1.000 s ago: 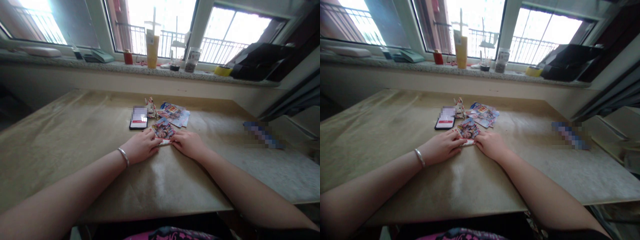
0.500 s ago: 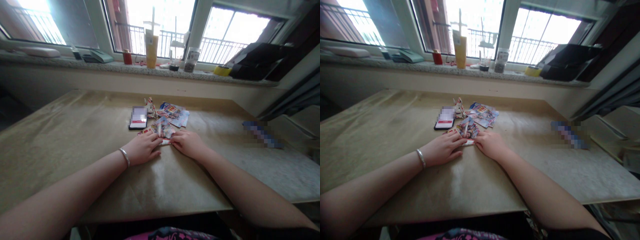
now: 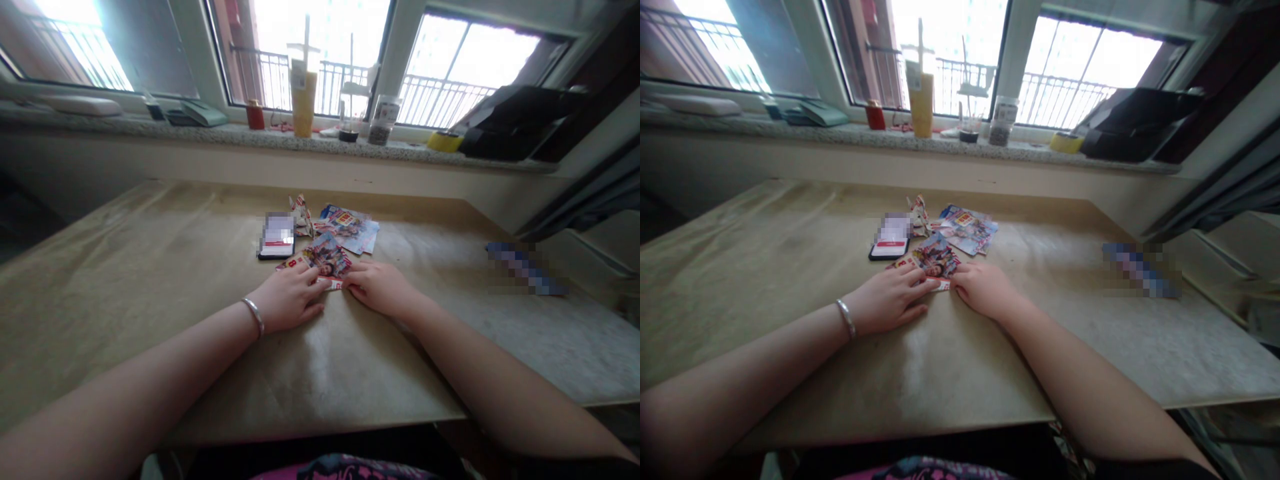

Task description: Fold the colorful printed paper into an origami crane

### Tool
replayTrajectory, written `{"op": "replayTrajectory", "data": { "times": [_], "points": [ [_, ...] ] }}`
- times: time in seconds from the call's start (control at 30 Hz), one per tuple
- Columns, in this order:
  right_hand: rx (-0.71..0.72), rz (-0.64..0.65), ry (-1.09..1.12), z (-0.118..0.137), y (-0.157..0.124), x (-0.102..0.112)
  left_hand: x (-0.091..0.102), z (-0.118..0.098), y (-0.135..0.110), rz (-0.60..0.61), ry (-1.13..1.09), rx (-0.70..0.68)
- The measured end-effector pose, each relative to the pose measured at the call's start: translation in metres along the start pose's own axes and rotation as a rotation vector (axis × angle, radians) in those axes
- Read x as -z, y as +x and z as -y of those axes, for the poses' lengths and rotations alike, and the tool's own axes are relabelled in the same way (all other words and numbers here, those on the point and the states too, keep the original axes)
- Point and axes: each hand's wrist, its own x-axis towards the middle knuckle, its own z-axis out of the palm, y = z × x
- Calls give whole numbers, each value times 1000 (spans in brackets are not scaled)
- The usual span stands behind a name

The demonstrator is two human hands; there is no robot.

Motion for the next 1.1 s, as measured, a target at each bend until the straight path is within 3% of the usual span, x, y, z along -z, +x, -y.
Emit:
{"op": "replayTrajectory", "data": {
  "times": [0.3, 0.63, 1.1],
  "points": [
    [-39, 39, 32, -6, -3, 5, 0, 1, 0, -10, -6, -3],
    [66, 11, 101, -11, -4, 2, -1, 2, 0, -26, -2, -21],
    [-49, 104, -65, -7, -7, 14, 2, 1, 1, 5, -4, -9]
  ]
}}
